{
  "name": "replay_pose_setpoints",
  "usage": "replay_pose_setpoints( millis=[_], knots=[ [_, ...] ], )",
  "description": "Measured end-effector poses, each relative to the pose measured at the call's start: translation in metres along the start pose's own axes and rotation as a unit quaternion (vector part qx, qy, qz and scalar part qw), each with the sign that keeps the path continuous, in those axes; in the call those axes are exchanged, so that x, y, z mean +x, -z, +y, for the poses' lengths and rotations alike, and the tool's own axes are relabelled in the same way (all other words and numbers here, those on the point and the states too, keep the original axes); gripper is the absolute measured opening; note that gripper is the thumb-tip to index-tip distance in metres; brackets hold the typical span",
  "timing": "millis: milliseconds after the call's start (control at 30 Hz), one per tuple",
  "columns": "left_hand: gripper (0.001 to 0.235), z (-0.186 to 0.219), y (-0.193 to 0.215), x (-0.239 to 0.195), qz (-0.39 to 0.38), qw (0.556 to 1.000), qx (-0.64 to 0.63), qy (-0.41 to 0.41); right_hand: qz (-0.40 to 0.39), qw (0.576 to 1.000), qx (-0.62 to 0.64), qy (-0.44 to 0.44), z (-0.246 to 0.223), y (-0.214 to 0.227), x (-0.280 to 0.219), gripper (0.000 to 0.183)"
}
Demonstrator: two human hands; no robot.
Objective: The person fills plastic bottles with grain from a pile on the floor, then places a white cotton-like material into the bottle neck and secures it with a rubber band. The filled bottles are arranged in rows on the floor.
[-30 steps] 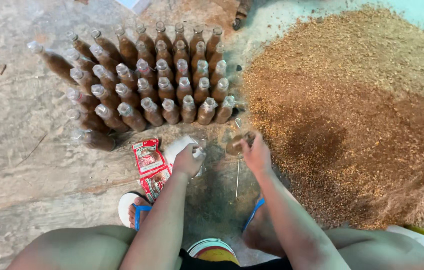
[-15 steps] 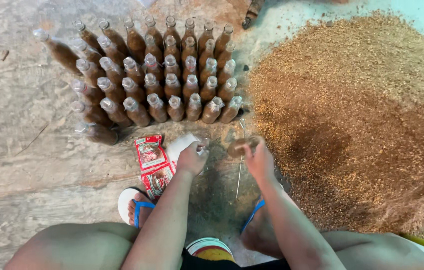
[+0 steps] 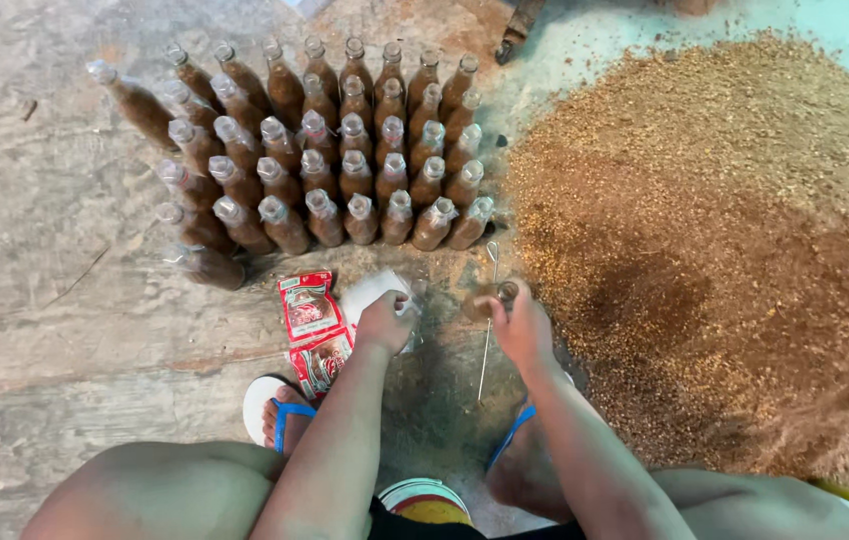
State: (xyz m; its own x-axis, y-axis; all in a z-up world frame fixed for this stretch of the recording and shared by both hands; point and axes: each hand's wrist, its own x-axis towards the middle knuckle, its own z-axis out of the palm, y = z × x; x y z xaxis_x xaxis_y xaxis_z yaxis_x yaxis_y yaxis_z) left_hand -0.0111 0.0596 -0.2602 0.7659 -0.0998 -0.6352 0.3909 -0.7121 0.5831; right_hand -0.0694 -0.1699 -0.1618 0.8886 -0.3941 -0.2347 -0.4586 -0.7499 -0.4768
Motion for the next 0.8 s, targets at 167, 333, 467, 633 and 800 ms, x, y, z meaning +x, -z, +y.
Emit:
replay_pose_setpoints(
  millis=[167,333,467,633,800],
  knots=[
    [0.043,-0.013,-0.004,0.011,0.009,1.0,0.0,0.023,0.003,1.0,0.013,0.0,0.01,-0.005,0.006,0.043],
    [0.043,-0.018,-0.012,0.022,0.02,1.0,0.019,0.0,-0.01,0.995,-0.041,0.085,-0.011,-0.002,0.003,0.056],
    [0.066,0.043,0.025,-0.045,0.014,0.986,-0.024,-0.164,-0.064,0.997,0.021,0.046,-0.038,0.023,0.0,0.049],
    [0.096,0.119,0.046,-0.089,-0.009,0.974,-0.069,-0.215,-0.142,0.961,0.214,0.105,-0.047,0.043,0.023,0.041],
    [0.065,0.127,0.066,-0.083,0.001,0.975,-0.118,-0.19,-0.142,0.948,0.128,0.255,-0.088,0.111,0.006,0.073]
  ],
)
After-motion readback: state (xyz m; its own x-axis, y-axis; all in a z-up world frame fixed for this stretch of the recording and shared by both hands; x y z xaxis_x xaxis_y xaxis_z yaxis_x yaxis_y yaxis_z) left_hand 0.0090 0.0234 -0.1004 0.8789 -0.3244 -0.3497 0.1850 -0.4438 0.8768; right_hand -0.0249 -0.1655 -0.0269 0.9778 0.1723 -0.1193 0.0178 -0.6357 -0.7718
